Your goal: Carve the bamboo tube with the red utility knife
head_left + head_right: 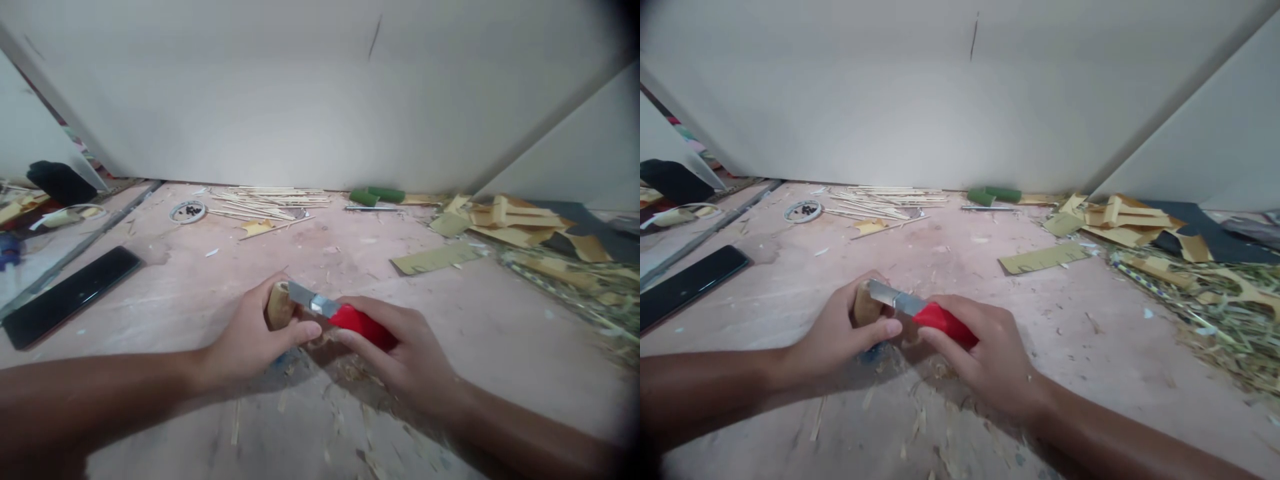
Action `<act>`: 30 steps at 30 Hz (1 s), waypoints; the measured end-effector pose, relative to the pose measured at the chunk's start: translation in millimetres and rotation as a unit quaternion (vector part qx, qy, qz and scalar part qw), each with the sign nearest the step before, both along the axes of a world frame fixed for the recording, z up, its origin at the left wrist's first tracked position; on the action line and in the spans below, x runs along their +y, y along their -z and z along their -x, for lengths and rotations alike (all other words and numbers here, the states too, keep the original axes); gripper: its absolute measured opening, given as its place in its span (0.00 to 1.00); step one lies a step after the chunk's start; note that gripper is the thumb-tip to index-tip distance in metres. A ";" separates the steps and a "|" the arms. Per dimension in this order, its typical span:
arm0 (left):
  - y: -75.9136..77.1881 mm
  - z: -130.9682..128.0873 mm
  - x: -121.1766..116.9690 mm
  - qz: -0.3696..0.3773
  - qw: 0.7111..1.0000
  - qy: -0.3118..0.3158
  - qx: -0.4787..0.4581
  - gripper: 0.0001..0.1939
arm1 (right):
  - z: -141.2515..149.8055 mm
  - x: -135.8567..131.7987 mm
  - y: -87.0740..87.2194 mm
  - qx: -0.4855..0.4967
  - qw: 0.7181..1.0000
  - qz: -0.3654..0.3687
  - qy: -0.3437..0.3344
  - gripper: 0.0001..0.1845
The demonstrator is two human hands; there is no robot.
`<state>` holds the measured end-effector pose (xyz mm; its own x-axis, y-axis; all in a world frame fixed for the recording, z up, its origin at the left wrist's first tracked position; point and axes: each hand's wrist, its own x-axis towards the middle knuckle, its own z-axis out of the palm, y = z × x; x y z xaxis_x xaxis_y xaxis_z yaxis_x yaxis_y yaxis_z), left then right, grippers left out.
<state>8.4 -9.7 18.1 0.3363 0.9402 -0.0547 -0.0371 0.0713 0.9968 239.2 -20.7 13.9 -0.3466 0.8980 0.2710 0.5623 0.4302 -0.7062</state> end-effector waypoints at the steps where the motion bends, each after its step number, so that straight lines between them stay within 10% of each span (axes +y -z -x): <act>1: -0.2 0.7 0.4 0.000 1.000 0.006 -0.012 0.16 | -0.6 -0.1 0.0 -0.002 1.000 0.000 -0.007 0.12; 30: 1.7 6.5 -1.3 -0.002 0.995 0.097 0.021 0.27 | -1.3 1.2 -0.6 -0.020 0.989 0.004 -0.145 0.09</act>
